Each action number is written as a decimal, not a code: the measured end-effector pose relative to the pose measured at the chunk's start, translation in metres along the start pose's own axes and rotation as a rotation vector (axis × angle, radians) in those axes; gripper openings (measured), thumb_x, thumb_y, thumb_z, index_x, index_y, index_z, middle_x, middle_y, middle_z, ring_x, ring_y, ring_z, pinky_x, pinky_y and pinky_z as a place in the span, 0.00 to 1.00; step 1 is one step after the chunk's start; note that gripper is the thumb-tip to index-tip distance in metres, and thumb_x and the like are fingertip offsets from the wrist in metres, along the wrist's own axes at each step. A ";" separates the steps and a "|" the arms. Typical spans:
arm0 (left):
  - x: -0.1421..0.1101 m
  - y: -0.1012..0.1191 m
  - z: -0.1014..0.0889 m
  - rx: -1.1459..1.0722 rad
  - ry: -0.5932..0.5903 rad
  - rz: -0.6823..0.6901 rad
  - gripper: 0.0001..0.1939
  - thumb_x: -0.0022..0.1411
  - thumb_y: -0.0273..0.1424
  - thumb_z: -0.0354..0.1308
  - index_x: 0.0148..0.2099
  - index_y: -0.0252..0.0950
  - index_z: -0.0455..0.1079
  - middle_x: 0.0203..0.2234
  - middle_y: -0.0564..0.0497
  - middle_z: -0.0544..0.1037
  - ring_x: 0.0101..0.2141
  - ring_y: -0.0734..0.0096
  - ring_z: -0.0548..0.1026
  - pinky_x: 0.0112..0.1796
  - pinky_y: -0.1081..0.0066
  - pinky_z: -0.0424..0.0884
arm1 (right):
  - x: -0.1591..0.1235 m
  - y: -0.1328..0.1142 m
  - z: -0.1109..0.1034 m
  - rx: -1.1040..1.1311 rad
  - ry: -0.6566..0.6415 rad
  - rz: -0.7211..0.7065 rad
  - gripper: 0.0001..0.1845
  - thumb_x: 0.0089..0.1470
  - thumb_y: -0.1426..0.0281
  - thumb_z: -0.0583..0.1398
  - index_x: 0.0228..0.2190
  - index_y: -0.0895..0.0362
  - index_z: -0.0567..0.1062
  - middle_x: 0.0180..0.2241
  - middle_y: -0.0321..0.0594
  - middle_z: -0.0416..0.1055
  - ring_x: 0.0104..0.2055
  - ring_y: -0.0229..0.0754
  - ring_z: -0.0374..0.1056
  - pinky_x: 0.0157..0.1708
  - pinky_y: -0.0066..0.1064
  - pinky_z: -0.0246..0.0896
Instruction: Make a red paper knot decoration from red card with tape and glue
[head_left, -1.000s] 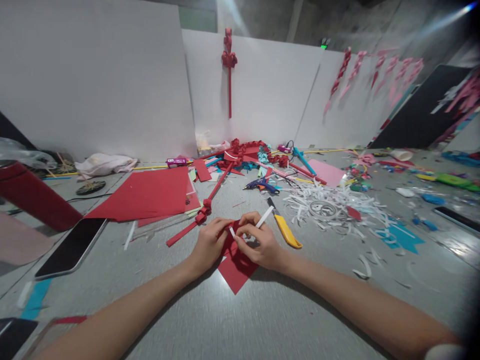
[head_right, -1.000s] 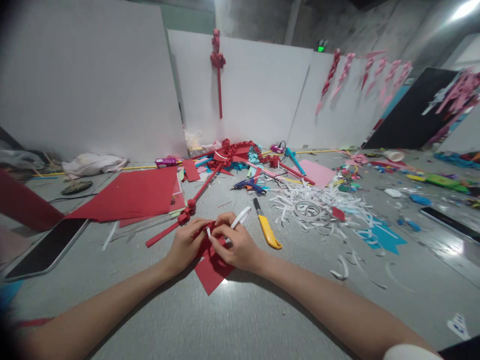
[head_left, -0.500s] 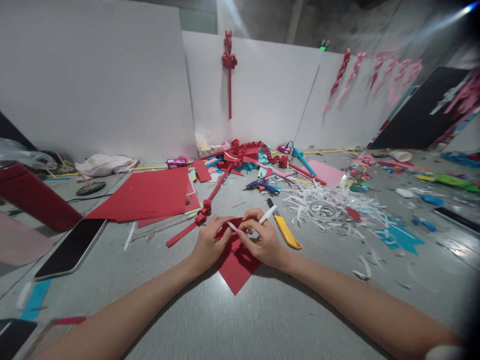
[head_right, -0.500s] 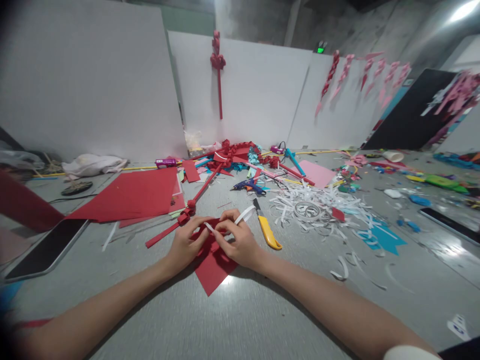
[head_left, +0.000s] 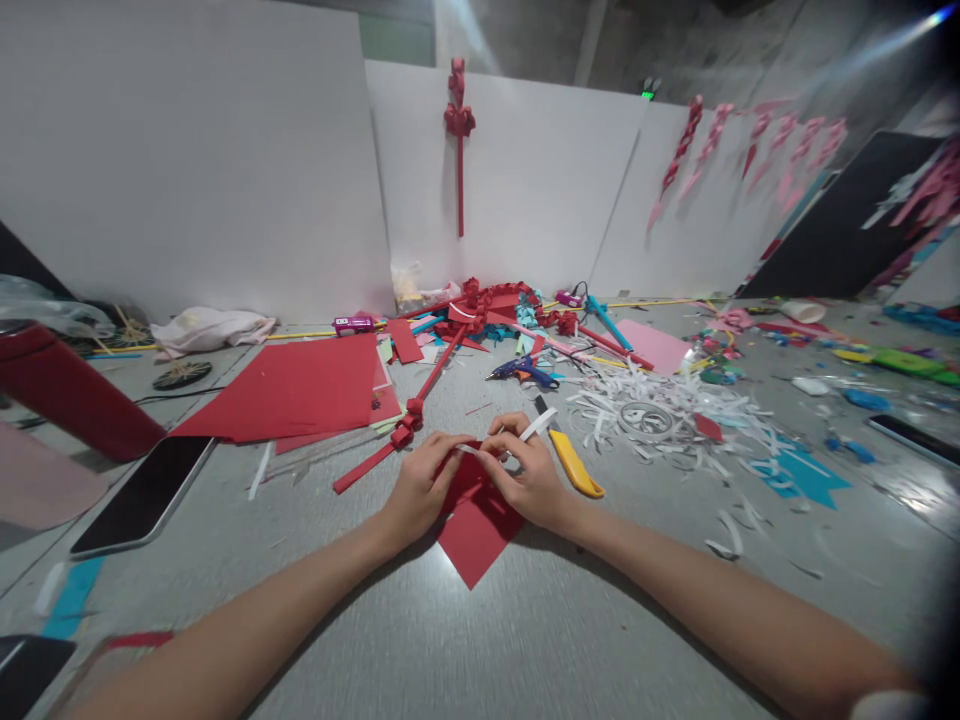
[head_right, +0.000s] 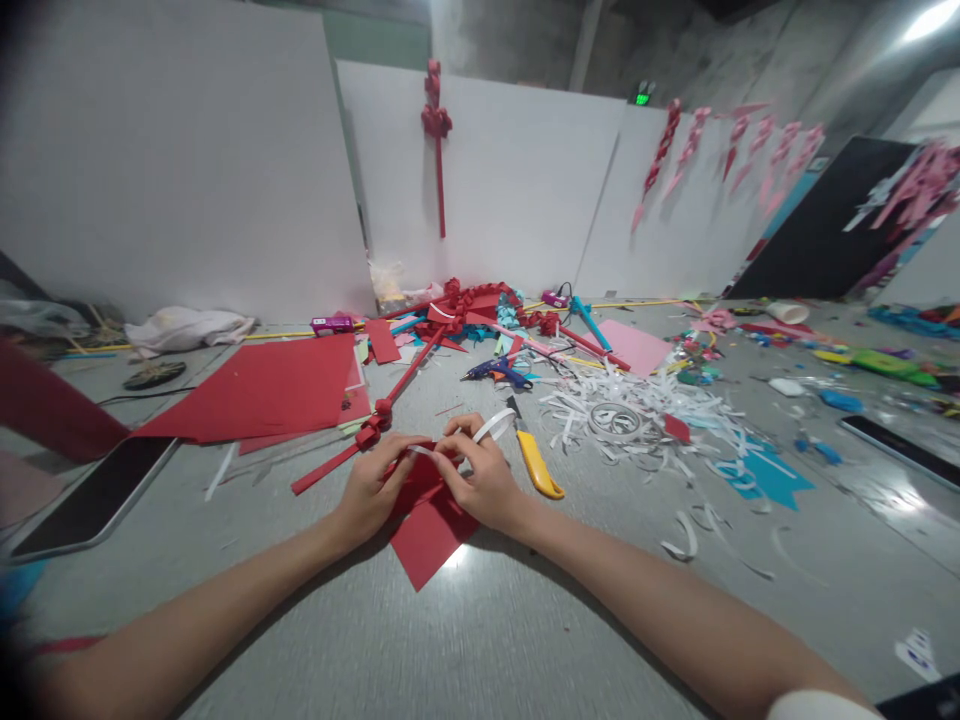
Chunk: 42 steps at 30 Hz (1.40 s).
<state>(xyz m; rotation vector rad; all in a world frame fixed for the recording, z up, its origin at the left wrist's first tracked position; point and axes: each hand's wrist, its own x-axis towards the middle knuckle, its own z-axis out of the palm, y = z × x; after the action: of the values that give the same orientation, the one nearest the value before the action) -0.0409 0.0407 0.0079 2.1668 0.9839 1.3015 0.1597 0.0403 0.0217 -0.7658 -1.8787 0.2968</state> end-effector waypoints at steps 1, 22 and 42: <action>0.000 0.000 0.000 -0.004 -0.003 -0.002 0.13 0.76 0.31 0.48 0.55 0.42 0.73 0.46 0.48 0.79 0.46 0.67 0.77 0.50 0.66 0.70 | 0.000 0.000 0.000 -0.007 0.002 0.003 0.02 0.64 0.72 0.61 0.37 0.53 0.74 0.42 0.42 0.65 0.46 0.45 0.67 0.48 0.41 0.65; 0.002 0.005 -0.002 -0.072 0.002 -0.041 0.13 0.76 0.33 0.49 0.51 0.39 0.74 0.44 0.47 0.80 0.44 0.66 0.77 0.47 0.68 0.70 | 0.005 -0.006 -0.005 -0.069 0.010 0.088 0.03 0.64 0.70 0.62 0.36 0.54 0.77 0.44 0.44 0.66 0.50 0.47 0.68 0.51 0.41 0.64; 0.001 -0.003 0.002 -0.064 0.042 -0.106 0.19 0.77 0.39 0.46 0.37 0.36 0.71 0.31 0.51 0.75 0.33 0.70 0.73 0.36 0.71 0.68 | 0.005 -0.006 -0.003 -0.081 -0.014 0.082 0.04 0.64 0.70 0.61 0.35 0.54 0.76 0.44 0.44 0.67 0.48 0.47 0.68 0.51 0.41 0.65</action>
<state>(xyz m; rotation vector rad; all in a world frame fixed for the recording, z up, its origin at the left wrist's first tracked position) -0.0397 0.0435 0.0057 2.0189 1.0444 1.3150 0.1591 0.0388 0.0301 -0.8992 -1.8844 0.2793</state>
